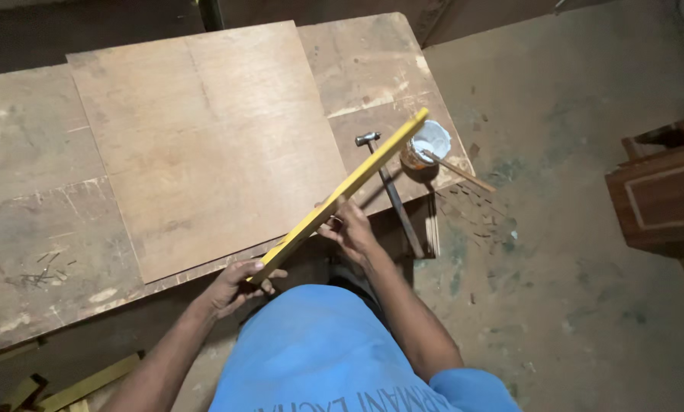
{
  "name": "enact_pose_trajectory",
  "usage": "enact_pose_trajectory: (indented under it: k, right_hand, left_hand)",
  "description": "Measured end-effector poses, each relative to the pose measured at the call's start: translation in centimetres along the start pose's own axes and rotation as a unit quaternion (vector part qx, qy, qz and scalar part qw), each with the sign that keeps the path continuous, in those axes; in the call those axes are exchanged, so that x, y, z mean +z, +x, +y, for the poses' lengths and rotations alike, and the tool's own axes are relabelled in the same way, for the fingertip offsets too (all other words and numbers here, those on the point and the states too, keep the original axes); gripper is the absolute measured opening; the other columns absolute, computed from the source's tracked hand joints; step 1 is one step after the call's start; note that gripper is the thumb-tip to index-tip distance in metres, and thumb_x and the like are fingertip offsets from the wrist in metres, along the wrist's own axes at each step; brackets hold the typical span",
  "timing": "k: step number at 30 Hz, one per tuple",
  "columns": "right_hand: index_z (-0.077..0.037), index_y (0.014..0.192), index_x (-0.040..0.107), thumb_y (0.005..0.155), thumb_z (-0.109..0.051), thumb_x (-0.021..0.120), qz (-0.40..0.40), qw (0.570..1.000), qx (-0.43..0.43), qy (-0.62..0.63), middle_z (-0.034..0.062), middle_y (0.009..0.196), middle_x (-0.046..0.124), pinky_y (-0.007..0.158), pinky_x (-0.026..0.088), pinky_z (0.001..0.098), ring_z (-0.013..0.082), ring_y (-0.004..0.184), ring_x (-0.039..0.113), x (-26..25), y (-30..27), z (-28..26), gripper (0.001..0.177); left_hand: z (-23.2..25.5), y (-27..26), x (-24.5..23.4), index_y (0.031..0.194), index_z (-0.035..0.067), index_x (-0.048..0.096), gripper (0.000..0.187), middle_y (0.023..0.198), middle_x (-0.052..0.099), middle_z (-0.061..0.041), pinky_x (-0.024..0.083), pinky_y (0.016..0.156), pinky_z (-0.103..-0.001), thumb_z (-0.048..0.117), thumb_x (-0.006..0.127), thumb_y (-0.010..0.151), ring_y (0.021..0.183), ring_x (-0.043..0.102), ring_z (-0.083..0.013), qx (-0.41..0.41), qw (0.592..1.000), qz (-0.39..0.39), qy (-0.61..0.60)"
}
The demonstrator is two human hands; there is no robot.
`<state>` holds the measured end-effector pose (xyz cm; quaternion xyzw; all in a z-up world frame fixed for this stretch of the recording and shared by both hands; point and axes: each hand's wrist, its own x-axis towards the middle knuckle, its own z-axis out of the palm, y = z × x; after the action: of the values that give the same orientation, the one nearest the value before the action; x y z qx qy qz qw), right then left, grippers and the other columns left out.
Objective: The person applies white glue from a container to a wooden strip using a stick, positions the strip onto a larger wooden board, and secures it by hammering in several nails.
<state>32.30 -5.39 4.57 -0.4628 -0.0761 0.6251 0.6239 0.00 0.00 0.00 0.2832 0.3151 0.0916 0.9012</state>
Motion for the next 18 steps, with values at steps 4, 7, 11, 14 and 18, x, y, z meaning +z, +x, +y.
enact_pose_trajectory:
  k: [4, 7, 11, 14, 18]
  right_hand:
    - [-0.011, 0.136, 0.053, 0.108, -0.025, 0.058, -0.005, 1.0, -0.011, -0.017, 0.0077, 0.12, 0.064, 0.078, 0.059, 0.0401, 0.0185, 0.1, 0.066, -3.1, 5.6, 0.3, 0.032]
    - [-0.011, 0.134, 0.054, 0.106, -0.024, 0.057, -0.053, 0.997, 0.014, 0.047, 0.0074, 0.121, 0.065, 0.078, 0.06, 0.0391, 0.0181, 0.101, 0.068, -4.7, 8.9, -1.8, 0.031]
    - [-0.01, 0.132, 0.056, 0.102, -0.025, 0.056, -0.098, 0.993, 0.009, 0.069, 0.0146, 0.119, 0.069, 0.078, 0.06, 0.0354, 0.0217, 0.095, 0.069, -5.3, 9.9, -4.2, 0.034]
    - [-0.003, 0.128, 0.059, 0.105, -0.025, 0.057, -0.078, 0.997, 0.01, -0.017, 0.016, 0.116, 0.072, 0.074, 0.057, 0.0331, 0.0208, 0.092, 0.068, -6.6, 8.3, -7.1, 0.032]
    - [-0.004, 0.121, 0.072, 0.097, -0.018, 0.067, 0.047, 0.932, -0.078, -0.35, 0.0121, 0.102, 0.074, 0.075, 0.058, 0.0325, 0.0202, 0.087, 0.071, -9.4, 4.9, -12.7, 0.028]
  left_hand:
    - [4.1, 0.3, 9.0, 0.142, -0.002, 0.055, 0.057, 0.123, 0.075, -0.017, 0.057, 0.076, -0.029, 0.031, 0.063, 0.096, 0.082, 0.073, -0.0177, 0.048, 0.994, 0.081, 0.061]
    - [6.7, 2.1, 15.8, 0.148, 0.008, 0.055, 0.055, 0.116, 0.071, -0.012, 0.057, 0.075, -0.03, 0.025, 0.064, 0.097, 0.077, 0.072, -0.0169, 0.139, 0.962, 0.124, 0.198]
    - [8.9, 3.9, 23.5, 0.14, 0.004, 0.06, 0.055, 0.102, 0.072, -0.023, 0.059, 0.07, -0.039, 0.015, 0.072, 0.088, 0.079, 0.073, -0.0306, 0.312, 0.804, 0.241, 0.446]
    - [10.1, 4.6, 27.9, 0.132, 0.002, 0.067, 0.048, 0.093, 0.072, -0.023, 0.058, 0.069, -0.042, 0.014, 0.074, 0.086, 0.081, 0.073, -0.0363, 0.348, 0.717, 0.265, 0.543]
    - [12.0, 7.4, 32.4, 0.115, -0.003, 0.067, 0.045, 0.085, 0.073, -0.019, 0.057, 0.059, -0.044, 0.022, 0.078, 0.078, 0.067, 0.071, -0.0356, 0.406, 0.622, 0.264, 0.616]
